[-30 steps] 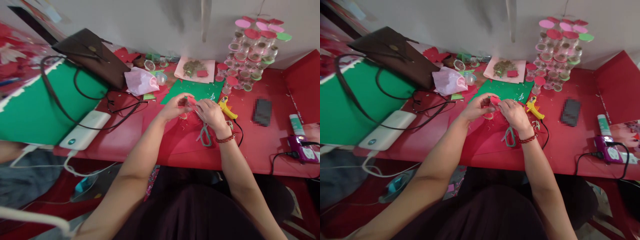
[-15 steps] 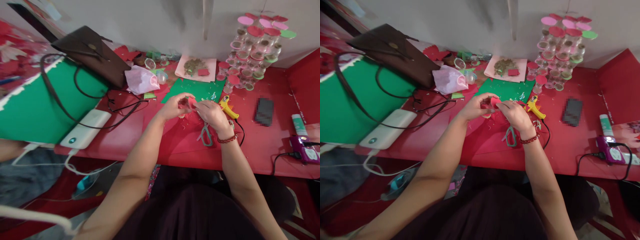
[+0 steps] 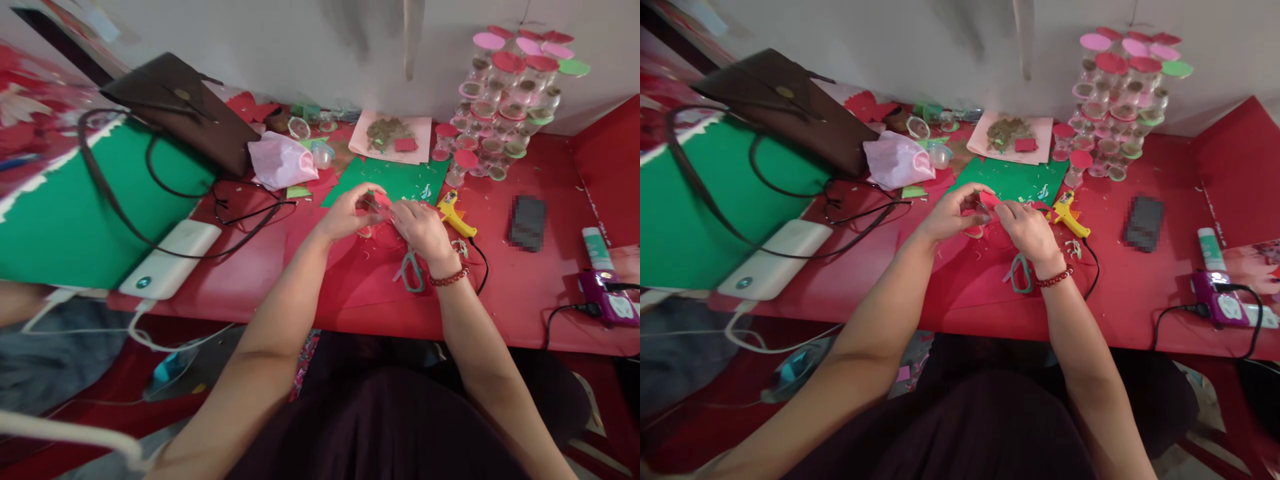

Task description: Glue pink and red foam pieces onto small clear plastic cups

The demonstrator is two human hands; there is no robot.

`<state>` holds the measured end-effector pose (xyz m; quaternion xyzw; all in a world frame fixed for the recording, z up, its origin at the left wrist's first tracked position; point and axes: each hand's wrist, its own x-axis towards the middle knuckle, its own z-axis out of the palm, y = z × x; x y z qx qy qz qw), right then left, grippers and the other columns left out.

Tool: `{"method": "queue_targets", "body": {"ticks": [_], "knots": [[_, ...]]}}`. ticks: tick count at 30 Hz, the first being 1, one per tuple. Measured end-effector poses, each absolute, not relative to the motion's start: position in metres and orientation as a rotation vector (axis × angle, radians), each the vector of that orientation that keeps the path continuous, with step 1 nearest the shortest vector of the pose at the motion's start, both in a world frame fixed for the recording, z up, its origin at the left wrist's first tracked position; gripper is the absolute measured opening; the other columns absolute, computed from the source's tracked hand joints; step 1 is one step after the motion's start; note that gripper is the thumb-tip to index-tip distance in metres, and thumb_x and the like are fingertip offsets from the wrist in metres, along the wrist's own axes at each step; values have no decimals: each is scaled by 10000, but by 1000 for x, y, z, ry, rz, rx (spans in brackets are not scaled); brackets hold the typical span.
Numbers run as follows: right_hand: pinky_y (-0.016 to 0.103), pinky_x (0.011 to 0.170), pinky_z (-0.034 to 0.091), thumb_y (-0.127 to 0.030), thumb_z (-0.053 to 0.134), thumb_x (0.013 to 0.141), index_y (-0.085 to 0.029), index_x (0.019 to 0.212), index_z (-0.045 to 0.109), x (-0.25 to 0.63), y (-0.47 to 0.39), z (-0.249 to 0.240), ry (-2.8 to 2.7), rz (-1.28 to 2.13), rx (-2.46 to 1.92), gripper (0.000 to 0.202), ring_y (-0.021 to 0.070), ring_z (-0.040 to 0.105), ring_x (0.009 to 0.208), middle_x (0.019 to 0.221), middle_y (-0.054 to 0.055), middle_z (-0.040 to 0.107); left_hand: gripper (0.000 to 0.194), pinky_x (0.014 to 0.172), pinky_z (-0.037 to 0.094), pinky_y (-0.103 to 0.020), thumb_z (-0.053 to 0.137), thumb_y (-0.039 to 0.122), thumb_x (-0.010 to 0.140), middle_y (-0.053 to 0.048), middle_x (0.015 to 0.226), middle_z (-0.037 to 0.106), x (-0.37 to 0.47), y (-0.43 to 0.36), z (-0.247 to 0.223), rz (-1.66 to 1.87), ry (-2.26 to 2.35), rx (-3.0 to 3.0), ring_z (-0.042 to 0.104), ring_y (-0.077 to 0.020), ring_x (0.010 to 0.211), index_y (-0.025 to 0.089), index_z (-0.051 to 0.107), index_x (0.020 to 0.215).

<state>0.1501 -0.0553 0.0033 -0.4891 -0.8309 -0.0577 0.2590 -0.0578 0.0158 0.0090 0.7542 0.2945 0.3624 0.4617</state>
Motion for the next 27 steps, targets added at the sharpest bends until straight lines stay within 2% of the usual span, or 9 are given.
{"method": "queue_targets", "body": {"ticks": [8, 12, 23, 27], "knots": [[360, 924, 595, -153, 487, 1073, -180, 1337, 690, 153, -54, 5, -2171, -29, -1266, 335, 227, 736, 1089, 1240, 136, 779, 572, 780, 573, -266, 917, 457, 742, -18, 944, 695, -59, 14, 9, 874, 756, 1804, 680, -149, 833, 209, 670, 1195], [343, 896, 591, -145, 543, 1058, -165, 1251, 734, 156, -53, 2, -2181, -31, -1286, 272, 225, 757, 1054, 1187, 135, 800, 567, 793, 579, -265, 924, 419, 727, -19, 945, 708, -58, 15, 7, 877, 741, 1772, 691, -144, 832, 205, 674, 1189], [339, 892, 589, -159, 544, 1046, -180, 1218, 742, 155, -52, 1, -2104, 35, -1310, 263, 217, 753, 1016, 1162, 123, 801, 616, 831, 589, -280, 943, 494, 711, -43, 1014, 738, -60, 14, 8, 886, 714, 1716, 709, -160, 880, 215, 667, 1187], [333, 886, 604, -147, 533, 1036, -193, 1211, 747, 156, -53, 5, -2031, 110, -1288, 280, 215, 757, 1023, 1130, 107, 803, 644, 803, 586, -263, 948, 518, 700, -66, 1128, 746, -60, 14, 9, 899, 695, 1699, 715, -163, 913, 224, 657, 1194]]}}
